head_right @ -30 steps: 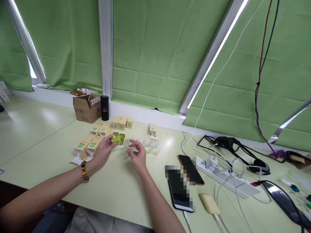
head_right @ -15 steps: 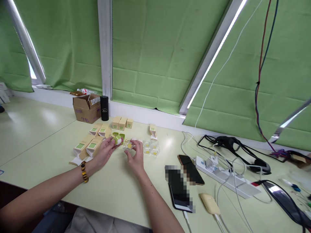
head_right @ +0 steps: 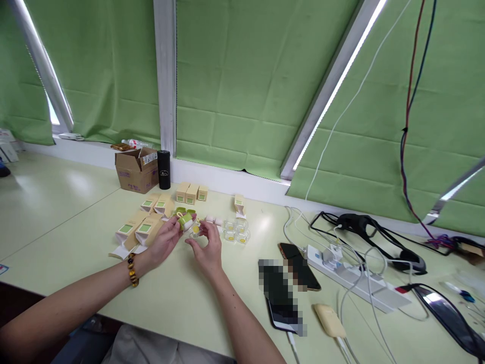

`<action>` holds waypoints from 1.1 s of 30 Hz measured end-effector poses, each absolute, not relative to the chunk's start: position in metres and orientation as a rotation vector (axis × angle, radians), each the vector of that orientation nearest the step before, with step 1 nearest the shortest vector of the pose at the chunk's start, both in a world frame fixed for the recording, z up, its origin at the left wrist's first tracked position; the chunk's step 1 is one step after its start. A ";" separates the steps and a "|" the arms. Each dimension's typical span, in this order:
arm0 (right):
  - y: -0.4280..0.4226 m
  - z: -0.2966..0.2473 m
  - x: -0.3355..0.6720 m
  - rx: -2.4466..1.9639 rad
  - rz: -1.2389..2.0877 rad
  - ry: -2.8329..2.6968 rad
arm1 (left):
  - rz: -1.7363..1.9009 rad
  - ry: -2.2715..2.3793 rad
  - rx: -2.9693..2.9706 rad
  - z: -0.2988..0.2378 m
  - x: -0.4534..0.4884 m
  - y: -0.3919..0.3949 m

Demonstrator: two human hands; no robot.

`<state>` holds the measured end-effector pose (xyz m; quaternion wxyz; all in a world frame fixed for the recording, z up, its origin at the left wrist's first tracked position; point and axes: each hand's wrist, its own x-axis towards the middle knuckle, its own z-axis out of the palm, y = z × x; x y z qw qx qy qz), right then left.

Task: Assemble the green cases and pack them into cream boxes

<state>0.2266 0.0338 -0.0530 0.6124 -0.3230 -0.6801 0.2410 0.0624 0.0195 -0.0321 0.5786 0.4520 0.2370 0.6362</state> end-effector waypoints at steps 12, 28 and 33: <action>0.031 -0.049 0.225 -0.739 0.581 -1.532 | 1.431 0.570 1.139 -0.030 0.063 0.014; 0.030 -0.050 0.224 -0.728 0.568 -1.538 | 1.403 0.570 1.181 -0.027 0.064 0.010; 0.030 -0.051 0.224 -0.735 0.574 -1.530 | 1.400 0.560 1.202 -0.027 0.063 0.011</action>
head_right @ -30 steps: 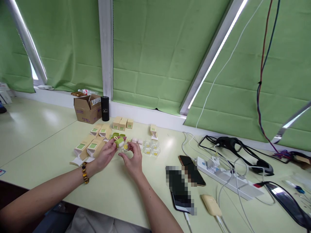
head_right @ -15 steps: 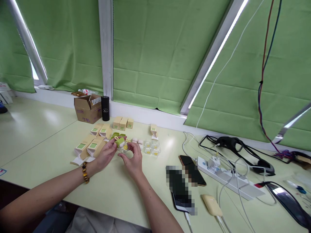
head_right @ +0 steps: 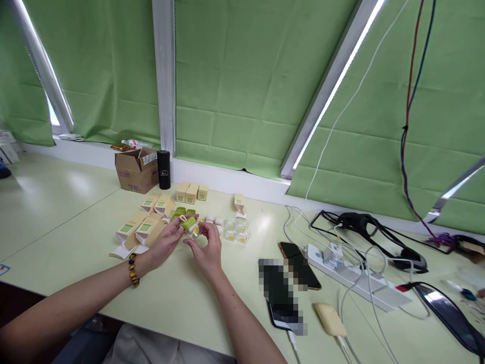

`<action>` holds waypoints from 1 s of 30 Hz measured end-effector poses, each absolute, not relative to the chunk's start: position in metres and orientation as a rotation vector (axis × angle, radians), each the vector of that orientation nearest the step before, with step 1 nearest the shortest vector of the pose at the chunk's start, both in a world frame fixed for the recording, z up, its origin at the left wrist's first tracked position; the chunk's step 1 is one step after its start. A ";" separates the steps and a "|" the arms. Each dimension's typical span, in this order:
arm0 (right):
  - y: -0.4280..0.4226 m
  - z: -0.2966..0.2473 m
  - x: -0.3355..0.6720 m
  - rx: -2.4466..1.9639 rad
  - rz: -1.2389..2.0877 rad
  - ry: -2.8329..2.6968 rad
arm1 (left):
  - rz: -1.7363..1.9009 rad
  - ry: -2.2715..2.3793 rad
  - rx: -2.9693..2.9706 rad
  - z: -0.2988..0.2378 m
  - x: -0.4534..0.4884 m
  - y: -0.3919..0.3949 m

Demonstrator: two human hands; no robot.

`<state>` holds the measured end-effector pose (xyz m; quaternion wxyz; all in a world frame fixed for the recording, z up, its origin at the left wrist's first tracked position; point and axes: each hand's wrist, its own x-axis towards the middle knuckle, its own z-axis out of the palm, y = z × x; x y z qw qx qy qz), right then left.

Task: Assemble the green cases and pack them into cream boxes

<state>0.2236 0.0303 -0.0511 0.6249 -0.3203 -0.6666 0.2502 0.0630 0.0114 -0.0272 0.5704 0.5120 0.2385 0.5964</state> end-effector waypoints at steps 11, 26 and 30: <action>0.029 -0.049 0.222 -0.723 0.569 -1.527 | 1.372 0.574 1.221 -0.026 0.062 0.006; 0.027 -0.048 0.224 -0.743 0.586 -1.459 | 1.489 0.721 1.149 -0.034 0.059 0.017; 0.027 -0.048 0.225 -0.721 0.523 -1.478 | 1.464 0.688 1.221 -0.037 0.060 0.018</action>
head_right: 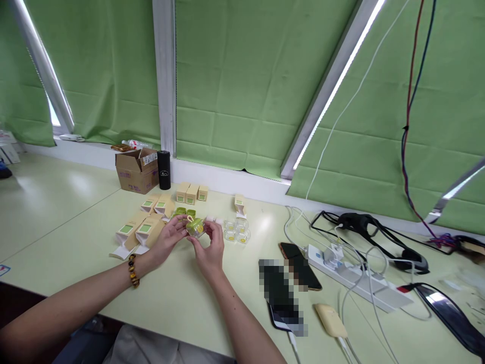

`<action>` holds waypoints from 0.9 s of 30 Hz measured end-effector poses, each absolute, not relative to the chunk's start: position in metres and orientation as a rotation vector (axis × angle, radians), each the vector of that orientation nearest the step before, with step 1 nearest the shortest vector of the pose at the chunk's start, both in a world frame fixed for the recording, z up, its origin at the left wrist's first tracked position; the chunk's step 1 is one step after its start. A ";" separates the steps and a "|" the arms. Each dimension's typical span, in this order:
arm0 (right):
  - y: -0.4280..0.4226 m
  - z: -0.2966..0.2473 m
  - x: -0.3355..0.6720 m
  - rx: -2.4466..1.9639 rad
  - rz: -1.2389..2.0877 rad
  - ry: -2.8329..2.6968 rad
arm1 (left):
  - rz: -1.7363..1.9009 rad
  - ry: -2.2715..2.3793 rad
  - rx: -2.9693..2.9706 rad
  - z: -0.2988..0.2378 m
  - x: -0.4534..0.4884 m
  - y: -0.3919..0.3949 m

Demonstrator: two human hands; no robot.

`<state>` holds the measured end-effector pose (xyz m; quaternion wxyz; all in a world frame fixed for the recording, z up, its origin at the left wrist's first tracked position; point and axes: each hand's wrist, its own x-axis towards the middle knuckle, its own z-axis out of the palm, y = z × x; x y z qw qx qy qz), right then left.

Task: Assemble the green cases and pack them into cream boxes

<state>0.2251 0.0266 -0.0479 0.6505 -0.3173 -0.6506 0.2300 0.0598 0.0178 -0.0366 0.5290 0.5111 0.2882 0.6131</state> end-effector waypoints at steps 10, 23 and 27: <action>0.023 -0.045 0.228 -0.721 0.128 -1.649 | 1.396 0.659 1.241 -0.042 0.061 0.020; 0.024 -0.047 0.226 -0.766 0.301 -1.572 | 1.439 0.848 1.363 -0.038 0.059 0.020; 0.027 -0.048 0.223 -0.779 0.695 -1.369 | 1.514 0.917 1.453 -0.035 0.059 0.021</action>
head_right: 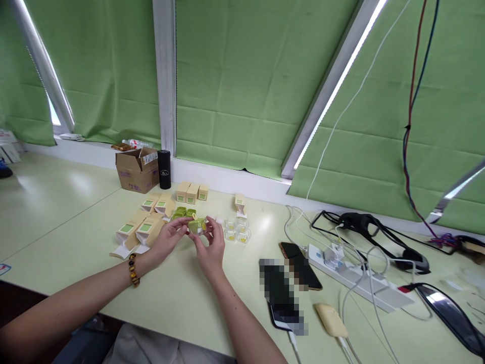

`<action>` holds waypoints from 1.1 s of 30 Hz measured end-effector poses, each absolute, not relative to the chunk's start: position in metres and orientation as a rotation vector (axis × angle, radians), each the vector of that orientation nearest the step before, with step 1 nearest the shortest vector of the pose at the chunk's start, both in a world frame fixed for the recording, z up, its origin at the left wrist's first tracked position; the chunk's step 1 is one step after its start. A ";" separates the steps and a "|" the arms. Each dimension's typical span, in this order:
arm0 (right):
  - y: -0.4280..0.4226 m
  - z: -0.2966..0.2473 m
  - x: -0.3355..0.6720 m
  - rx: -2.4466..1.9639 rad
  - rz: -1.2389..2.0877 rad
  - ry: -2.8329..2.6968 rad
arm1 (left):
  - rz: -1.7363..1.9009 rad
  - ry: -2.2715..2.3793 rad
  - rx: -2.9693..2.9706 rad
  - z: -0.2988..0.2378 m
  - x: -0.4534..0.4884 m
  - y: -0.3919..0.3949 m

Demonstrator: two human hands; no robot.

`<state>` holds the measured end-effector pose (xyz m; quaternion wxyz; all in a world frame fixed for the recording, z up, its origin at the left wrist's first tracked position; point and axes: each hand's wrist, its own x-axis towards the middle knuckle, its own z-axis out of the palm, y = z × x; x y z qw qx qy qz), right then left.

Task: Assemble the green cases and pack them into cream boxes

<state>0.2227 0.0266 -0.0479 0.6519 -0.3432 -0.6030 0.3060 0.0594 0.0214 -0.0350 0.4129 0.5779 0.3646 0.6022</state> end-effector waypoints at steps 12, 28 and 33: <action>0.039 -0.044 0.229 -0.561 1.513 -0.880 | 1.448 0.990 1.689 -0.039 0.060 0.014; 0.040 -0.046 0.232 -0.512 1.523 -0.871 | 1.590 0.968 1.604 -0.036 0.061 0.010; 0.041 -0.047 0.230 -0.686 1.161 -0.995 | 1.568 1.050 1.640 -0.033 0.063 0.010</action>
